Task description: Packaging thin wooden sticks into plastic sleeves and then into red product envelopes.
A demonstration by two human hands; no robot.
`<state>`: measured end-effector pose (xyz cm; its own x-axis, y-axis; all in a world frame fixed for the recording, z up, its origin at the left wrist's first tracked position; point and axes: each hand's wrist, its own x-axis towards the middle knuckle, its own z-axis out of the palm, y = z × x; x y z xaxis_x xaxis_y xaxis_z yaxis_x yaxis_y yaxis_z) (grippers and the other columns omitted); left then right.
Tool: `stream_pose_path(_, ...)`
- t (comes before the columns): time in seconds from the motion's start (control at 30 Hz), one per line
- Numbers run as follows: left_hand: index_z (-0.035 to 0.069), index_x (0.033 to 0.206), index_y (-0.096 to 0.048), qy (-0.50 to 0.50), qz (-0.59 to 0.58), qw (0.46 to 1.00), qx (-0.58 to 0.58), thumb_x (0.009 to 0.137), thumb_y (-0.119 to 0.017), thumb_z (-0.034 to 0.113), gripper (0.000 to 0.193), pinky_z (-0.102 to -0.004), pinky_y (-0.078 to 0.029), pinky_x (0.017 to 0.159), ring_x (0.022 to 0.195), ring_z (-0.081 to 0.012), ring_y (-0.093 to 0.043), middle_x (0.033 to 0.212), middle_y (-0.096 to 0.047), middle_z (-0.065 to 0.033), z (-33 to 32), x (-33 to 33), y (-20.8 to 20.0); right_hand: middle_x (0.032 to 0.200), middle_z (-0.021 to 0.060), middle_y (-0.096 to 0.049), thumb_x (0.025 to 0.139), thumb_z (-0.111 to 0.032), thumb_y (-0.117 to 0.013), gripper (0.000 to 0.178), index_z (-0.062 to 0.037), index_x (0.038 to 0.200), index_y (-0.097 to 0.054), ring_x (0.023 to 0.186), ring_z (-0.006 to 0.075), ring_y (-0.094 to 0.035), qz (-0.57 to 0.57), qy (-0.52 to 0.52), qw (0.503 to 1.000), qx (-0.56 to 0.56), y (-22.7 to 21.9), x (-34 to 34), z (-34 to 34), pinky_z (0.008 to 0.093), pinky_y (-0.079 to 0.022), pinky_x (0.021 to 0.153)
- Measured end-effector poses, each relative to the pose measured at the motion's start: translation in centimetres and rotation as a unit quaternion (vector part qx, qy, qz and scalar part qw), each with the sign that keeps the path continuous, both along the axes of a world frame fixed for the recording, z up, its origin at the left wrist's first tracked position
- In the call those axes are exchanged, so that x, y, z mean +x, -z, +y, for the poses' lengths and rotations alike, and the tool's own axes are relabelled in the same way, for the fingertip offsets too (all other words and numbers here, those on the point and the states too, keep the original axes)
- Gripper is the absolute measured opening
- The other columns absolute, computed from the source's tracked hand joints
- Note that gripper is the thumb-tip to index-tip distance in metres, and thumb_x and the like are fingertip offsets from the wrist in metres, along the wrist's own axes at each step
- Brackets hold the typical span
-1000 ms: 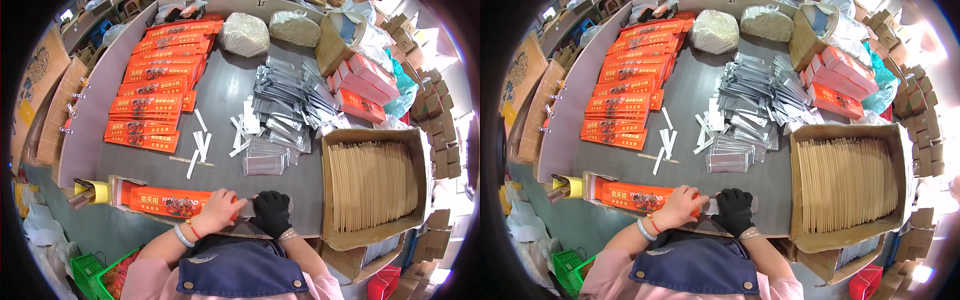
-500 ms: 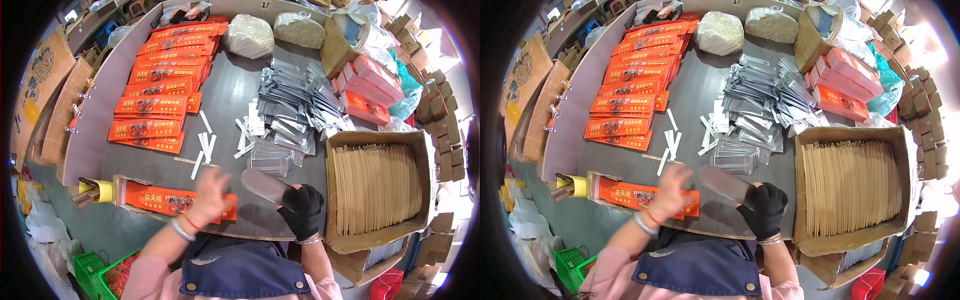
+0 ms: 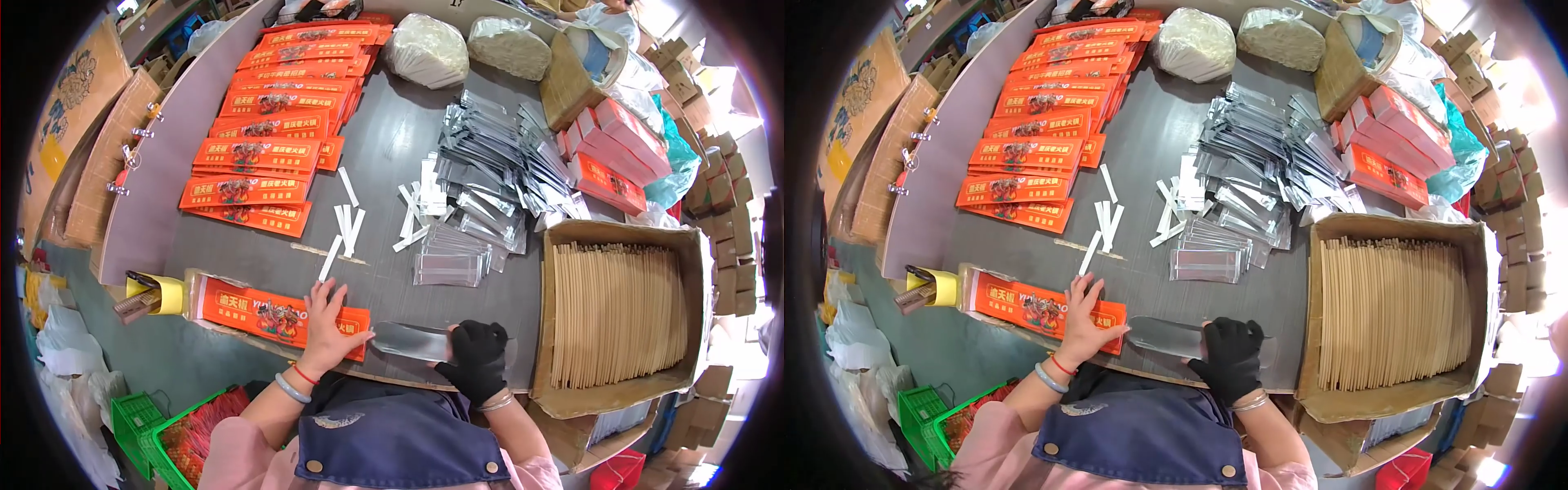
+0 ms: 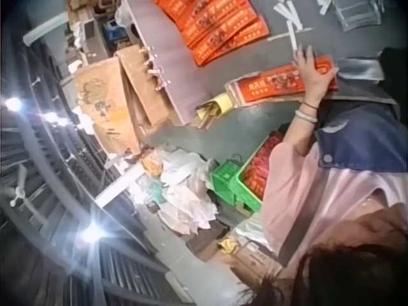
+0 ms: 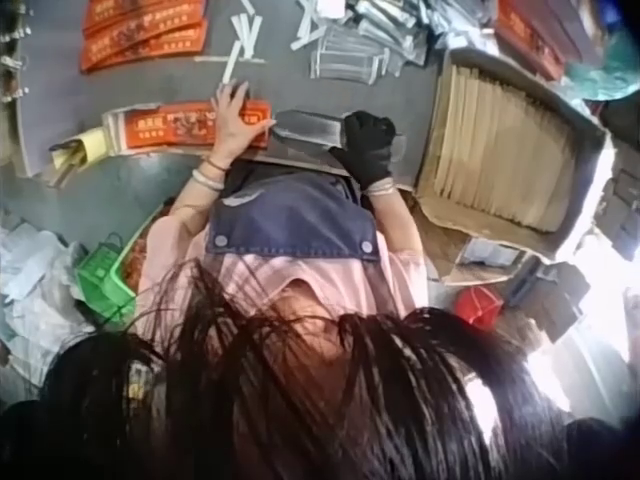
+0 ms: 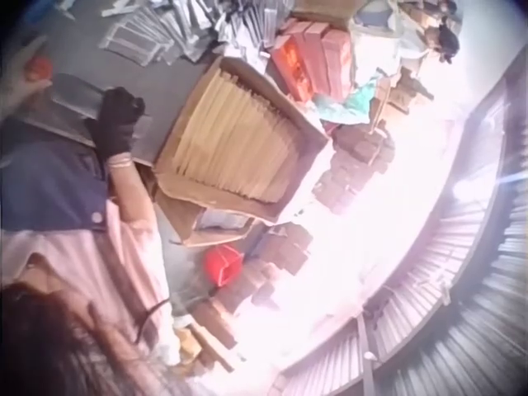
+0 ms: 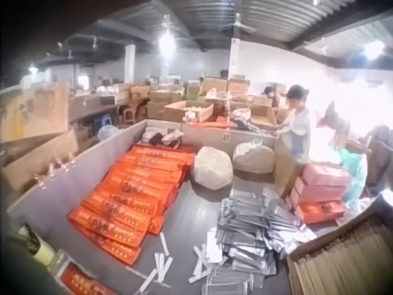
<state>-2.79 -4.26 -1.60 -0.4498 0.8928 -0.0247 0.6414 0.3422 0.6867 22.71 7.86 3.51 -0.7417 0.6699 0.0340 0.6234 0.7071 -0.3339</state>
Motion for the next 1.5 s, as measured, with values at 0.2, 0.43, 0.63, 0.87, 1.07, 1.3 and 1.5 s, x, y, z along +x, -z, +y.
stream_pose_path(0.2,0.002,0.133,-0.052,0.029,0.001,0.999,0.023,0.064,-0.088,0.029,0.082,-0.0462,-0.028,0.113,0.137,-0.0373,-0.033,0.143,-0.041,-0.0182,0.9,-0.7,-1.3,0.105,0.0096,-0.06,0.066,-0.047,-0.081,0.065,-0.0095,0.114,-0.059,0.102,0.0285,-0.056,0.099,-0.046,0.994,-0.008,3.0,-6.6,-2.0,0.0473,-0.035,0.096)
stream_pose_path(0.43,0.002,0.089,-0.062,-0.026,0.146,0.988,0.049,0.078,-0.071,0.009,0.015,-0.0454,-0.046,0.076,0.085,-0.0359,-0.056,0.088,-0.059,-0.014,5.2,-7.0,0.3,0.106,0.0157,-0.062,0.074,-0.024,-0.079,0.047,-0.0035,0.111,-0.06,0.102,0.0352,-0.058,0.114,0.279,0.951,0.067,3.2,8.4,3.9,0.0442,-0.045,0.091)
stream_pose_path(0.63,0.004,0.083,-0.059,0.122,0.151,0.977,0.09,0.079,-0.067,0.005,0.009,-0.0445,-0.047,0.068,0.077,-0.0354,-0.057,0.081,-0.057,-0.0145,6.6,-4.4,-0.8,0.093,0.0152,-0.06,0.082,-0.025,-0.068,0.031,-0.0028,0.101,-0.058,0.091,0.0361,-0.058,-0.145,0.441,0.867,0.181,4.0,16.5,4.1,0.0469,-0.046,0.081)
stream_pose_path(0.87,0.008,0.089,-0.062,0.157,0.163,0.959,0.169,0.075,-0.074,0.011,0.018,-0.0423,-0.043,0.078,0.093,-0.0306,-0.055,0.095,-0.058,-0.008,14.4,4.2,-0.6,0.094,0.0141,-0.059,0.082,-0.017,-0.063,0.017,-0.0053,0.091,-0.055,0.092,0.033,-0.058,-0.207,0.451,0.863,0.097,3.4,14.2,4.7,0.0458,-0.049,0.077)
stream_pose_path(1.07,0.011,0.094,-0.068,0.186,0.171,0.957,0.144,0.07,-0.078,0.014,0.026,-0.0419,-0.041,0.079,0.096,-0.0278,-0.054,0.098,-0.058,-0.0056,15.0,3.5,-0.6,0.094,0.0156,-0.059,0.083,-0.015,-0.06,0.013,-0.005,0.09,-0.055,0.091,0.0351,-0.059,-0.216,0.438,0.871,0.056,2.7,13.5,4.7,0.0451,-0.049,0.078)
stream_pose_path(1.3,0.011,0.09,-0.069,0.263,-0.084,0.956,-0.098,0.068,-0.081,0.021,0.026,-0.0424,-0.042,0.086,0.102,-0.0287,-0.054,0.104,-0.061,-0.0046,6.8,2.1,-3.1,0.083,0.0161,-0.06,0.085,-0.012,-0.058,0.021,-0.0023,0.102,-0.064,0.085,0.0364,-0.06,0.093,0.406,0.906,0.078,3.1,13.9,2.9,0.0454,-0.049,0.074)
stream_pose_path(1.5,0.009,0.119,-0.063,0.19,0.08,0.978,0.031,0.062,-0.085,0.027,0.064,-0.0435,-0.041,0.097,0.114,-0.034,-0.047,0.12,-0.054,-0.012,1.8,0.5,-4.2,0.074,0.0109,-0.057,0.085,-0.016,-0.066,0.024,-0.018,0.109,-0.069,0.07,0.0327,-0.059,0.058,0.047,0.993,-0.086,0.2,6.8,1.5,0.0447,-0.047,0.063)
